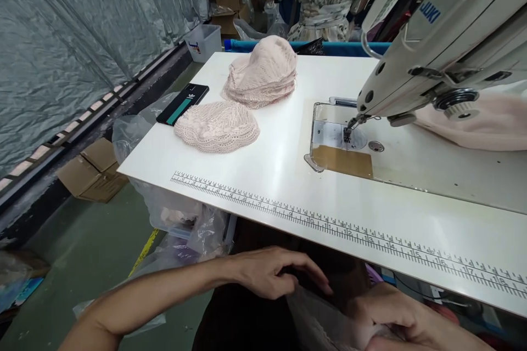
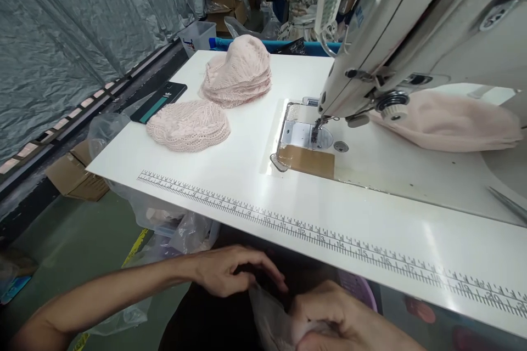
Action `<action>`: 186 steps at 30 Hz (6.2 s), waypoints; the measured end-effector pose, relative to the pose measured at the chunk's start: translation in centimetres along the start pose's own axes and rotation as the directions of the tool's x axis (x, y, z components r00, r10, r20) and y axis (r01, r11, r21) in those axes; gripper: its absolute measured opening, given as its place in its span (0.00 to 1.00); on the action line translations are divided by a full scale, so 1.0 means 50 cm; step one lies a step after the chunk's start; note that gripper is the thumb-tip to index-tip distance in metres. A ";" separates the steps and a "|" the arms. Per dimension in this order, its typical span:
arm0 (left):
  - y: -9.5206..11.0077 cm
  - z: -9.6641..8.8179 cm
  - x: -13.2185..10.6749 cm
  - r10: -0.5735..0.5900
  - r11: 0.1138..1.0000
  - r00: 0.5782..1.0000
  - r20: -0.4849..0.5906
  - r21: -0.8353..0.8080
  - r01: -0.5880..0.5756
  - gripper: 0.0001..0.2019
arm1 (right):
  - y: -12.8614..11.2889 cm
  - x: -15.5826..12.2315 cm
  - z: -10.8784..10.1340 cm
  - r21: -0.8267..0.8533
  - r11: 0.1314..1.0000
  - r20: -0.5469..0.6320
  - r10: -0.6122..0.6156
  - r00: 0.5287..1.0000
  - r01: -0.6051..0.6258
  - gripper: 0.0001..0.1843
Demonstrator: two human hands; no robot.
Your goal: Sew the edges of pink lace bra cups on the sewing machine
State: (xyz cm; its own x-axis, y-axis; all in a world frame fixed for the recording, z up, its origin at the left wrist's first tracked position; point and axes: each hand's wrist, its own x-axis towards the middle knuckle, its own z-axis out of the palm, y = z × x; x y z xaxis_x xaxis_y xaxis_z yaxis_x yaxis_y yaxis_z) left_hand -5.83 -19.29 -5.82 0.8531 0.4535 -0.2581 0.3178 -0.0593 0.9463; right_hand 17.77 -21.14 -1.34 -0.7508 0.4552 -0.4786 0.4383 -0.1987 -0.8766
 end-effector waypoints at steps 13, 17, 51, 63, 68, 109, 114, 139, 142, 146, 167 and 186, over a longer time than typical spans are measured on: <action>-0.007 0.025 -0.002 -0.134 0.929 0.987 0.091 -0.335 0.157 0.15 | 0.046 -0.001 0.003 0.187 0.979 -0.170 0.119 0.978 -0.086 0.15; 0.013 0.021 -0.005 -0.161 0.928 0.984 0.072 -0.329 0.176 0.07 | 0.055 -0.004 0.003 0.177 0.981 -0.200 0.118 0.973 -0.083 0.15; 0.005 0.008 0.019 -0.283 0.704 0.942 0.181 -0.627 0.332 0.30 | 0.066 -0.004 0.010 0.125 0.992 -0.279 0.039 0.959 -0.004 0.21; 0.023 -0.004 0.010 -0.334 0.782 0.935 0.114 -0.521 0.343 0.25 | 0.040 0.012 0.017 0.129 0.991 -0.288 0.022 0.957 0.017 0.22; 0.012 0.007 0.015 -0.351 0.737 0.930 0.108 -0.581 0.345 0.21 | 0.051 0.008 0.018 0.116 0.993 -0.309 0.013 0.951 0.025 0.21; 0.034 -0.003 -0.007 -0.470 0.781 0.879 0.077 -0.428 0.455 0.16 | 0.066 0.006 0.023 0.401 0.915 -0.184 0.044 0.982 0.034 0.09; 0.033 -0.005 -0.012 -0.502 0.778 0.863 0.062 -0.404 0.481 0.12 | 0.066 0.005 0.026 0.422 0.904 -0.203 0.027 0.979 0.062 0.08; 0.033 0.014 -0.040 -0.506 0.810 0.861 -0.047 -0.369 0.456 0.12 | 0.045 0.010 0.059 0.145 0.989 -0.404 0.049 0.913 0.011 0.03; 0.042 0.024 -0.027 -0.450 0.850 0.893 -0.037 -0.326 0.415 0.16 | 0.050 0.016 0.061 0.148 0.989 -0.383 0.038 0.923 0.020 0.04; 0.050 0.035 -0.010 -0.456 0.841 0.889 -0.041 -0.346 0.415 0.12 | 0.052 0.019 0.057 0.225 0.972 -0.331 0.009 0.944 0.070 0.12; 0.057 0.036 -0.011 -0.485 0.803 0.871 -0.076 -0.434 0.409 0.07 | 0.057 0.023 0.059 0.167 0.976 -0.336 -0.080 0.939 0.143 0.21; 0.040 0.023 -0.026 -0.406 0.806 0.911 0.076 -0.441 0.396 0.11 | 0.092 0.020 0.037 0.400 0.915 -0.185 0.020 0.983 0.057 0.19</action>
State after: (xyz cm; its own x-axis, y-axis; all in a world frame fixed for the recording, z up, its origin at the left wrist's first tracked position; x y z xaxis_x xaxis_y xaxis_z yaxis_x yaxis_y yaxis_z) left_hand -5.82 -21.00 -3.82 0.6793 0.3699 -0.6338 0.4112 0.5235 0.7462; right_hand 18.10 -23.20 -5.93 -0.6378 0.6039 -0.4781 0.1608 -0.5026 -0.8494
